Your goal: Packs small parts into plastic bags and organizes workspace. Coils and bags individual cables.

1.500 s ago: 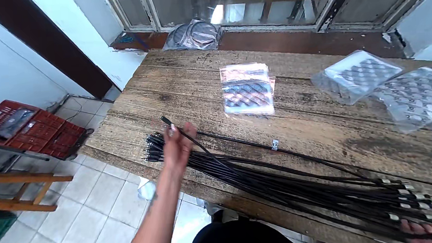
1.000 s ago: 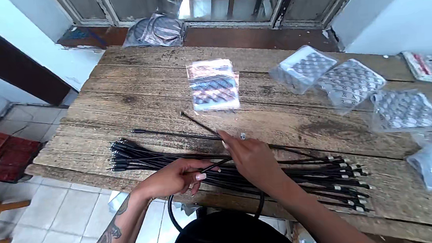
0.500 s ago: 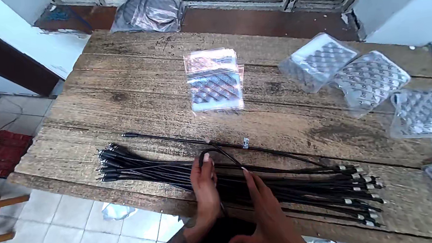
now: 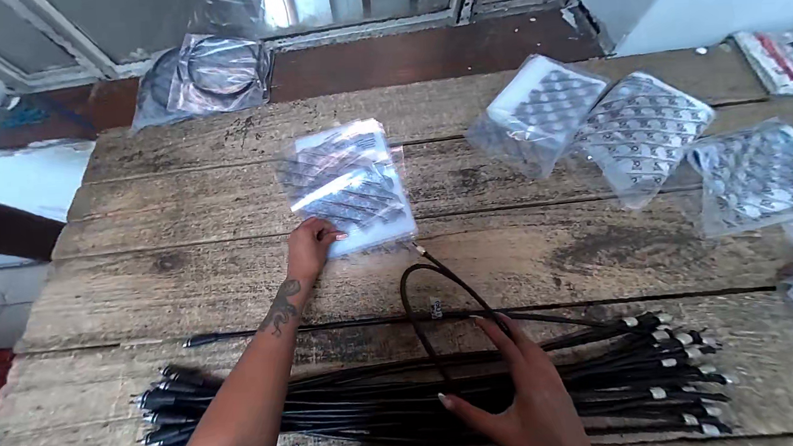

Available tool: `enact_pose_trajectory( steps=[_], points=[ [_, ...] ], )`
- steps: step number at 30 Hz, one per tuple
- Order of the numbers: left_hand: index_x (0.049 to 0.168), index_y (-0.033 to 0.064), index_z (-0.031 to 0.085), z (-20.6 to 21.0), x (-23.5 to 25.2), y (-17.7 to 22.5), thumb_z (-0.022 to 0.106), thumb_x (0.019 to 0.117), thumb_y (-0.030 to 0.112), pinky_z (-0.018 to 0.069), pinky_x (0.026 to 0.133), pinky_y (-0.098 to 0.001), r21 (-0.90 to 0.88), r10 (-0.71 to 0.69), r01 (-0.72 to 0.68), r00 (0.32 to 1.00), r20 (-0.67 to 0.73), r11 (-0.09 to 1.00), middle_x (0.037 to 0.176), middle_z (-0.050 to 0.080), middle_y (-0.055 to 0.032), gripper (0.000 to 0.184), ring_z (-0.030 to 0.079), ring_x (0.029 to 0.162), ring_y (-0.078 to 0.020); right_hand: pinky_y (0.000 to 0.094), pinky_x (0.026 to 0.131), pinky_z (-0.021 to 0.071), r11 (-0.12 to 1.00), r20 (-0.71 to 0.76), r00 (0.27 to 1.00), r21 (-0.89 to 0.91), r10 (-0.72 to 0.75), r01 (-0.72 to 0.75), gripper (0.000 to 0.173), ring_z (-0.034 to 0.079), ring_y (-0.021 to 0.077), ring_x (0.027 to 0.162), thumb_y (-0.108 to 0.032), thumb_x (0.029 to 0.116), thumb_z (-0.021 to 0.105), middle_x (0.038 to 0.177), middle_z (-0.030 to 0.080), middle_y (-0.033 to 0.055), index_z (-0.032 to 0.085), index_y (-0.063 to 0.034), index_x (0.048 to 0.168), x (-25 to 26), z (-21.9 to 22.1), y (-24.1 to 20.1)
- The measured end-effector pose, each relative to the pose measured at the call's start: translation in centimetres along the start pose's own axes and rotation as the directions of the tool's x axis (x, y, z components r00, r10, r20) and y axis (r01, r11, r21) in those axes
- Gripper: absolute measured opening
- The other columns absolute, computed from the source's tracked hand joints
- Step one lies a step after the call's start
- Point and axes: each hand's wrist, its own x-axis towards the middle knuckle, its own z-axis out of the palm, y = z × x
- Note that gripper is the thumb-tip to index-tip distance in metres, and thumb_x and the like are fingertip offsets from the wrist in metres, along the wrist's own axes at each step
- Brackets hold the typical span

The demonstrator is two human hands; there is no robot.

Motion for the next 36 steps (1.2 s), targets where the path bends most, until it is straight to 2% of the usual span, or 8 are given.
enact_pose_trajectory(
  steps=[10,13,17,23,27,29,32,36],
  points=[
    [0.115,-0.0032,0.071,-3.7,-10.8,0.6,0.062,0.0955,0.002,0.0505,0.102,-0.0555,0.383,0.294,-0.283,0.955,0.029,0.880,0.126,0.067,-0.0197,0.022,0.062,0.120,-0.0409,0.0646,0.097,0.0471,0.964,0.223,0.946,-0.070,-0.237,0.258,0.092,0.056,0.0483,0.127,-0.082,0.0631,0.074,0.149,0.048,0.0297,0.069,-0.0207,0.132,-1.7,-1.2,-3.1],
    [0.129,0.0107,0.070,-2.4,-17.4,2.7,0.067,0.0899,0.005,0.0538,0.083,-0.0535,0.481,0.459,-0.388,0.888,-0.033,0.786,0.138,0.066,-0.0062,0.040,0.069,0.097,-0.0333,0.0627,0.094,0.0508,0.940,0.164,0.931,-0.052,-0.326,0.338,0.089,0.061,0.0444,0.122,-0.085,0.0620,0.070,0.145,0.055,0.0257,0.071,-0.0257,0.129,-1.7,0.8,-3.9],
    [0.130,0.0109,0.070,-0.5,-21.5,7.5,0.062,0.0881,-0.005,0.0579,0.062,-0.0369,0.390,0.503,-0.450,0.864,-0.039,0.803,0.137,0.067,-0.0013,0.045,0.072,0.082,-0.0222,0.0645,0.093,0.0498,0.995,0.096,0.991,0.026,-0.096,0.094,0.080,0.060,0.0459,0.122,-0.079,0.0685,0.072,0.144,0.056,0.0248,0.074,-0.0191,0.123,-1.0,2.3,-3.5],
    [0.134,0.0105,0.067,1.1,-25.9,14.6,0.060,0.0925,-0.003,0.0615,0.072,-0.0364,0.131,0.549,-0.543,0.836,-0.013,0.829,0.137,0.066,-0.0061,0.044,0.074,0.095,-0.0240,0.0616,0.091,0.0520,0.995,-0.088,0.996,0.104,0.014,-0.004,0.050,0.066,0.0457,0.108,-0.037,0.0751,0.081,0.118,0.068,0.0282,0.076,-0.0001,0.110,-4.2,3.5,-4.5],
    [0.118,0.0010,0.067,2.4,-30.1,14.9,0.068,0.0914,0.010,0.0619,0.081,-0.0396,-0.075,0.047,-0.062,0.982,-0.181,0.995,0.114,0.068,-0.0191,0.028,0.072,0.097,-0.0281,0.0611,0.101,0.0487,0.983,-0.147,0.977,0.122,0.156,-0.139,0.087,0.059,0.0463,0.124,-0.062,0.0704,0.080,0.138,0.058,0.0302,0.067,-0.0012,0.132,-3.5,5.8,-4.1],
    [0.108,-0.0029,0.068,2.2,-30.6,14.0,0.064,0.0964,0.022,0.0574,0.082,-0.0460,-0.179,-0.315,0.337,0.939,0.140,0.924,0.096,0.069,-0.0175,0.027,0.070,0.087,-0.0282,0.0640,0.105,0.0438,0.981,-0.152,0.970,0.086,0.188,-0.176,0.096,0.052,0.0491,0.132,-0.066,0.0641,0.083,0.145,0.052,0.0304,0.065,-0.0027,0.134,-4.1,6.5,-4.5],
    [0.103,-0.0093,0.070,1.7,-31.8,14.7,0.053,0.1033,0.018,0.0537,0.088,-0.0490,-0.300,-0.108,0.339,0.802,0.588,0.891,0.093,0.071,-0.0230,0.032,0.069,0.091,-0.0313,0.0646,0.113,0.0350,0.987,-0.150,0.978,-0.043,0.148,-0.156,0.096,0.045,0.0491,0.138,-0.071,0.0614,0.081,0.150,0.048,0.0278,0.068,-0.0091,0.133,-4.0,7.4,-5.0],
    [0.103,-0.0053,0.070,1.7,-32.5,12.6,0.052,0.1056,0.025,0.0535,0.088,-0.0480,-0.308,-0.130,0.426,0.738,0.662,0.851,0.092,0.070,-0.0181,0.036,0.068,0.089,-0.0260,0.0625,0.122,0.0232,0.995,0.083,0.994,-0.054,-0.077,0.081,0.105,0.025,0.0529,0.149,-0.074,0.0726,0.073,0.161,0.026,0.0353,0.053,-0.0020,0.147,-3.9,7.7,-3.3]
  ],
)
